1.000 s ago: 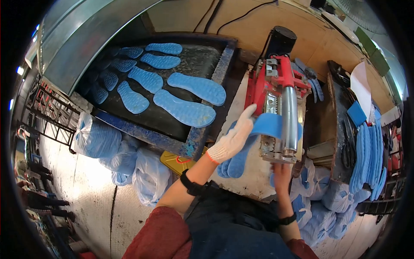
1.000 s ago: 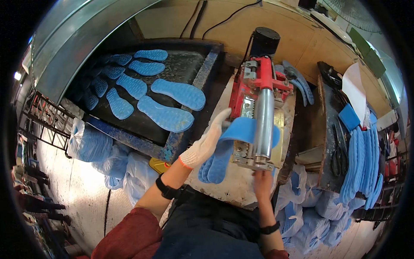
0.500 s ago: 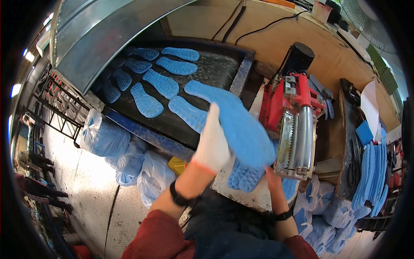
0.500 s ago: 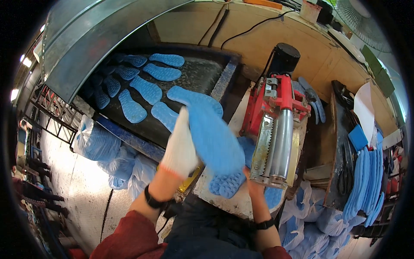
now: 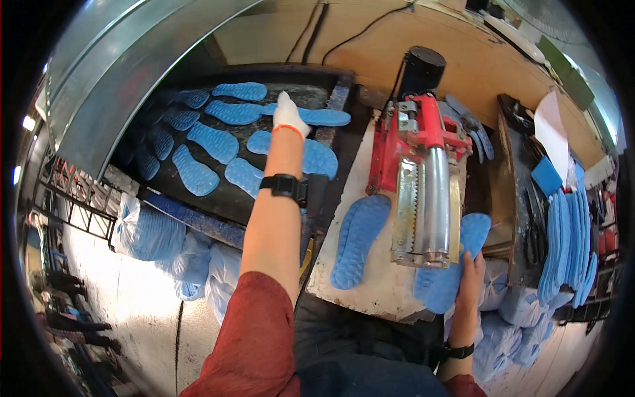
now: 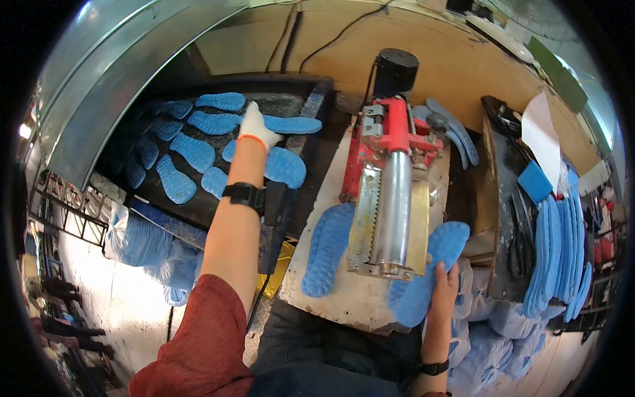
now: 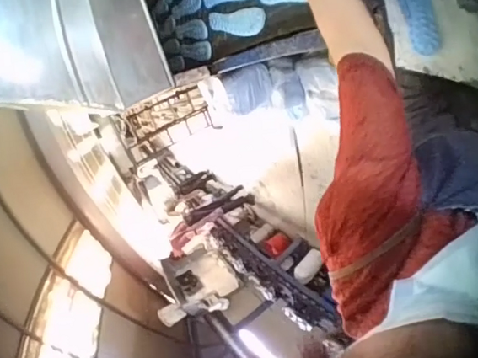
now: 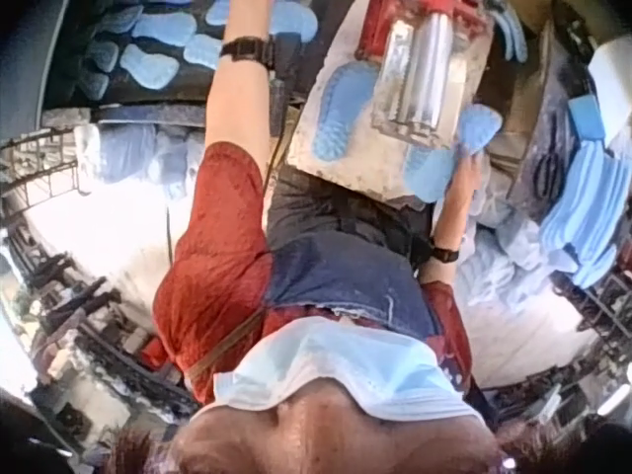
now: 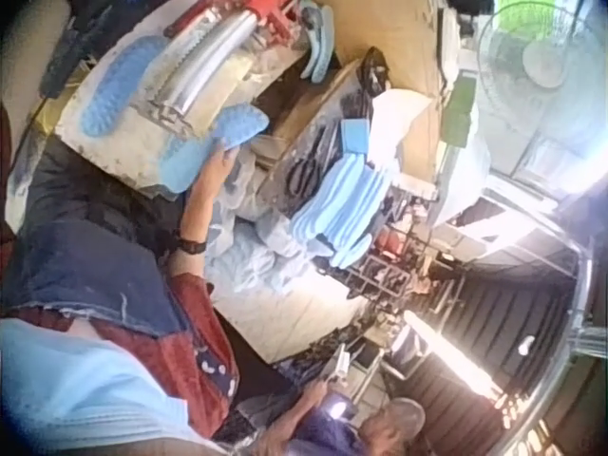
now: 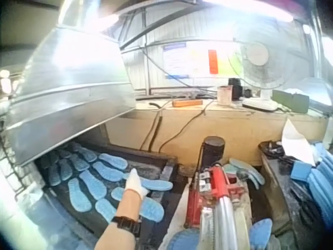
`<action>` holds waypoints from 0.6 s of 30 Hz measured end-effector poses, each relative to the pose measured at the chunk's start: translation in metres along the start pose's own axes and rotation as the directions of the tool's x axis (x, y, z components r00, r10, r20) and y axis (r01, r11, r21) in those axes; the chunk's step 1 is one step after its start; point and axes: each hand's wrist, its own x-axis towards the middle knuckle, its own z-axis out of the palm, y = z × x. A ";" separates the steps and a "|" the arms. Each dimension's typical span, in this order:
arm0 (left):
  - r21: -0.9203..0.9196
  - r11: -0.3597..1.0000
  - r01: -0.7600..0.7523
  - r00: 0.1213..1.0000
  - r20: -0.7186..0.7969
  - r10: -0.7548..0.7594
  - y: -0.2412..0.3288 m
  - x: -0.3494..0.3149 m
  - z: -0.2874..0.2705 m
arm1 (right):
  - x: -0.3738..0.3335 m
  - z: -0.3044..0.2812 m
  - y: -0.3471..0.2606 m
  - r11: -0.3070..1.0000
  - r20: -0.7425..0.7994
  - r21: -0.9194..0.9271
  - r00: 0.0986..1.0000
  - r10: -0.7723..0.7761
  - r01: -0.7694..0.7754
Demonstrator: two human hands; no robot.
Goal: Applying adhesive to blue shoe soles using a roller machine and then sorting black shoe upper components.
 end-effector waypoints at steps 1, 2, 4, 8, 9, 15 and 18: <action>-0.188 0.982 0.016 1.000 0.011 -0.015 0.003 -0.009 -0.013 | 0.006 -0.008 -0.009 0.986 -0.013 -0.135 0.995 -0.103 0.101; -0.364 0.931 0.032 0.999 0.030 -0.023 0.013 -0.020 -0.027 | 0.008 -0.015 -0.017 0.945 -0.019 -0.265 0.979 -0.203 0.191; -0.929 0.303 0.212 0.973 0.172 -0.155 0.060 -0.057 -0.052 | 0.026 -0.017 -0.031 0.593 0.070 -0.688 0.852 -0.519 0.418; -0.983 0.175 0.055 0.923 0.117 0.366 0.119 -0.160 -0.054 | 0.033 0.041 -0.090 -0.082 0.579 -0.690 0.481 -0.659 0.719; -0.989 0.124 0.082 0.894 0.128 0.430 0.146 -0.185 -0.046 | 0.033 0.044 -0.098 -0.092 0.577 -0.701 0.486 -0.657 0.708; -0.978 0.202 -0.050 0.888 0.049 0.457 0.145 -0.207 -0.021 | 0.011 0.051 -0.077 0.608 0.316 -0.339 0.696 -0.645 0.718; -0.926 0.324 0.194 0.931 0.278 0.235 0.151 -0.213 -0.027 | 0.016 0.011 -0.021 0.895 -0.189 -0.331 0.908 -0.374 0.299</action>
